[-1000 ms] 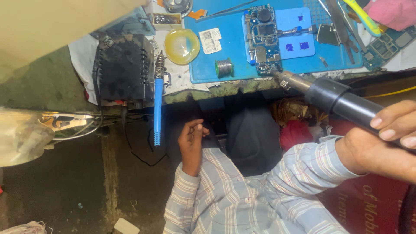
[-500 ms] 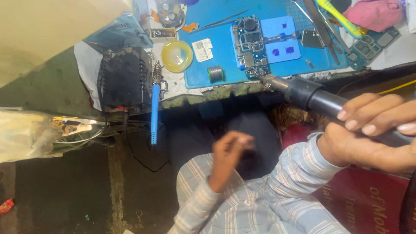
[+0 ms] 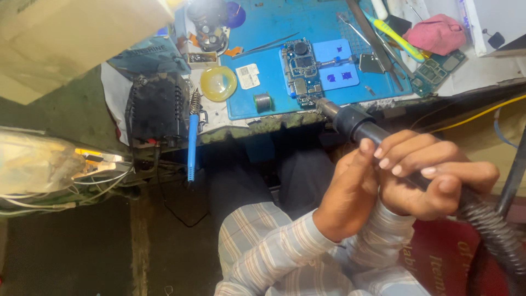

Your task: The person sits at a cluttered repair bench and works on a phone motherboard held in a blue fixture. They use a yellow-handled soldering iron on the board, then pick up a hot air gun and repeatedly direct hot air at the board while touching components with their other hand.

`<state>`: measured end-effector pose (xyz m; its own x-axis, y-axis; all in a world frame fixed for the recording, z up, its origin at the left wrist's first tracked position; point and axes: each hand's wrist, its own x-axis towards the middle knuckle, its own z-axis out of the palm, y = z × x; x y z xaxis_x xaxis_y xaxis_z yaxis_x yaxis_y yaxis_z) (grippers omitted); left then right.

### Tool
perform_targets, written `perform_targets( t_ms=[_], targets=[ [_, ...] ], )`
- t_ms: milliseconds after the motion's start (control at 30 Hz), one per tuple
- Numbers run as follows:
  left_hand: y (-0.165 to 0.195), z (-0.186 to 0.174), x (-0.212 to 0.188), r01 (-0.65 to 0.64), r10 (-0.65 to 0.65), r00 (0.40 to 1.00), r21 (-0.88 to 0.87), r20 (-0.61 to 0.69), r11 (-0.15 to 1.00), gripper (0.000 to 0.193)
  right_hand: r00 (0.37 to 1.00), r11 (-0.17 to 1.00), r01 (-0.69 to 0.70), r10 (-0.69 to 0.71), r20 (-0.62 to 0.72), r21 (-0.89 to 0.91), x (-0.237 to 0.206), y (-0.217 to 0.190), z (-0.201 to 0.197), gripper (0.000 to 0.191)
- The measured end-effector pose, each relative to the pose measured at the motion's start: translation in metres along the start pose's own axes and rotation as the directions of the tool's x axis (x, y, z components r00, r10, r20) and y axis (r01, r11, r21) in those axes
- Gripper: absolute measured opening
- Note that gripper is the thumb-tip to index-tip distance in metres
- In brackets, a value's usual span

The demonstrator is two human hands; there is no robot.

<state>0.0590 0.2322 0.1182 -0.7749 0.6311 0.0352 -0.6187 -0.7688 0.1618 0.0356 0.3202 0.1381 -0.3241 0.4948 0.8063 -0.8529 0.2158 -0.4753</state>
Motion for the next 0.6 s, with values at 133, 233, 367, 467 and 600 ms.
perform_targets(
  t_ms=[133,233,367,467,600],
  targets=[
    [-0.005,0.004,-0.004,0.037,-0.039,0.997,-0.023,-0.063,0.999,0.032,1.0,0.996,-0.022,0.023,-0.008,0.091,-0.009,-0.003,-0.013,0.026],
    [-0.004,0.008,-0.006,0.051,-0.053,0.994,-0.024,-0.099,0.998,0.03,0.999,0.991,-0.042,0.042,0.006,0.128,-0.012,-0.003,-0.023,0.028],
    [0.002,0.011,-0.007,0.058,-0.06,0.997,-0.049,-0.047,0.997,0.031,0.998,0.996,0.028,-0.032,0.045,0.091,-0.016,0.0,-0.028,0.03],
    [0.005,0.011,-0.01,0.075,-0.075,0.996,-0.01,-0.046,0.997,0.032,0.997,0.979,0.078,-0.079,-0.004,0.186,-0.02,0.003,-0.027,0.029],
    [0.007,0.007,-0.008,0.077,-0.077,0.996,-0.005,-0.041,0.997,0.033,0.996,0.987,0.084,-0.081,-0.028,0.138,-0.022,0.003,-0.024,0.03]
  ],
)
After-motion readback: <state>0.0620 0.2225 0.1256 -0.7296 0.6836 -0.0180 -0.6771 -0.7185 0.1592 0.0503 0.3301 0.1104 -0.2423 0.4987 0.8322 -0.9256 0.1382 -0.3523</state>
